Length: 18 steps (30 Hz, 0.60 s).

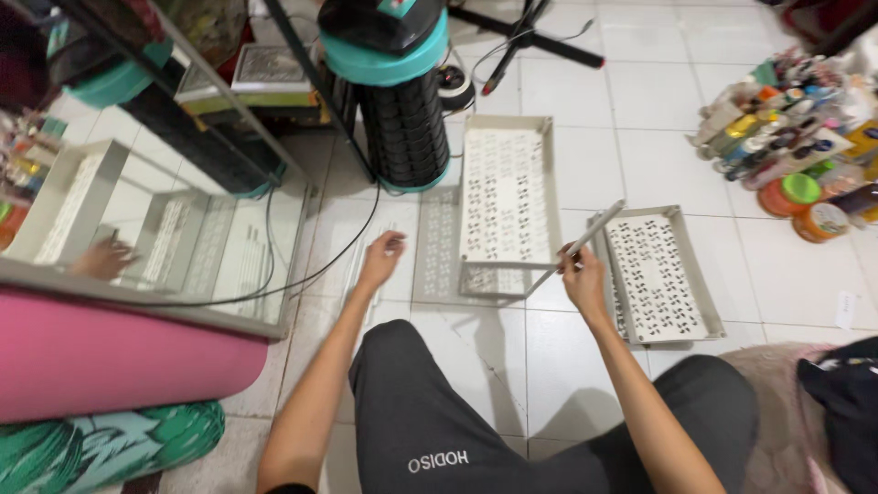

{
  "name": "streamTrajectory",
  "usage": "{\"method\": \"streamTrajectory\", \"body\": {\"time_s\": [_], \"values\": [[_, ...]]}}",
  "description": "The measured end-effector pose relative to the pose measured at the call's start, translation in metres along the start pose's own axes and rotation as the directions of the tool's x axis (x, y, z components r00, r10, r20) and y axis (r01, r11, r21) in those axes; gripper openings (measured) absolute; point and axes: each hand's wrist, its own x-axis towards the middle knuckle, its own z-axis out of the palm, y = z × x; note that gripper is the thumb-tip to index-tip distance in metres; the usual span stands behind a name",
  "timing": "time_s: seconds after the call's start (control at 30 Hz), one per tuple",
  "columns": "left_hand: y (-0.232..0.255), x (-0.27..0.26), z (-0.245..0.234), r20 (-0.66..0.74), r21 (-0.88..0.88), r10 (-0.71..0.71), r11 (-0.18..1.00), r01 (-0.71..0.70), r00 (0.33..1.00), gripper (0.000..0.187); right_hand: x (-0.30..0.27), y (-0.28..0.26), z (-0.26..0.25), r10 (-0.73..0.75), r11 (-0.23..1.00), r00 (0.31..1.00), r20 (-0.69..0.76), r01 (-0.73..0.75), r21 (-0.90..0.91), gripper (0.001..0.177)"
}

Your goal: The person assembles a small plastic shelving unit by inserting white plastic rods into the corner holes of perforated trays. They connect two trays with vertical rods and then place a third tray on top to form a two-tiered shelf.

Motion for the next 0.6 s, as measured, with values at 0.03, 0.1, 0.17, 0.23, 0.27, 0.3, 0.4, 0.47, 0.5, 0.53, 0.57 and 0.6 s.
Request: {"method": "streamTrajectory", "body": {"time_s": [0.03,0.1,0.17,0.23,0.27,0.3,0.4,0.47,0.5,0.53,0.57,0.6], "values": [[-0.03,-0.009,-0.011,-0.024,0.03,-0.153,0.988,0.154,0.988,0.016,-0.001,0.0,0.005,0.035,0.999,0.999,-0.021,-0.035,-0.007,0.009],[-0.089,-0.03,-0.015,-0.027,0.15,-0.258,0.954,0.259,0.966,0.021,-0.011,0.006,0.025,-0.233,0.963,0.934,-0.27,0.183,-0.199,0.016],[-0.135,-0.057,-0.007,-0.027,0.254,-0.306,0.919,0.302,0.952,0.026,-0.031,0.026,0.048,-0.319,0.931,0.85,-0.419,0.2,-0.304,0.022],[-0.158,-0.077,0.006,-0.044,0.384,-0.322,0.869,0.314,0.946,0.032,-0.06,0.053,0.078,-0.272,0.939,0.899,-0.343,0.17,-0.299,0.023],[-0.161,-0.085,0.012,-0.064,0.469,-0.335,0.821,0.325,0.94,0.035,-0.076,0.067,0.093,-0.276,0.932,0.937,-0.213,0.207,-0.297,0.021],[-0.16,-0.091,0.016,-0.085,0.55,-0.347,0.766,0.334,0.934,0.038,-0.088,0.08,0.111,-0.2,0.955,0.979,-0.039,0.186,-0.23,0.019],[-0.143,-0.103,0.026,-0.19,0.67,-0.252,0.673,0.313,0.949,0.05,-0.115,0.11,0.146,0.068,0.974,0.91,0.41,0.029,-0.226,0.02],[-0.124,-0.108,0.028,-0.195,0.714,-0.244,0.629,0.308,0.95,0.048,-0.121,0.12,0.162,0.086,0.957,0.882,0.462,0.056,-0.286,0.024],[-0.118,-0.105,0.026,-0.197,0.736,-0.234,0.606,0.301,0.952,0.047,-0.119,0.123,0.171,0.094,0.947,0.87,0.484,0.072,-0.313,0.025],[-0.114,-0.103,0.024,-0.174,0.752,-0.208,0.603,0.266,0.963,0.044,-0.119,0.125,0.175,0.103,0.939,0.867,0.488,0.077,-0.334,0.026],[-0.112,-0.102,0.024,-0.151,0.767,-0.181,0.599,0.231,0.972,0.041,-0.118,0.126,0.182,0.112,0.931,0.864,0.491,0.081,-0.355,0.026],[-0.113,-0.104,0.025,-0.124,0.78,-0.16,0.595,0.195,0.979,0.038,-0.12,0.126,0.186,0.127,0.922,0.86,0.495,0.081,-0.379,0.026]]}}
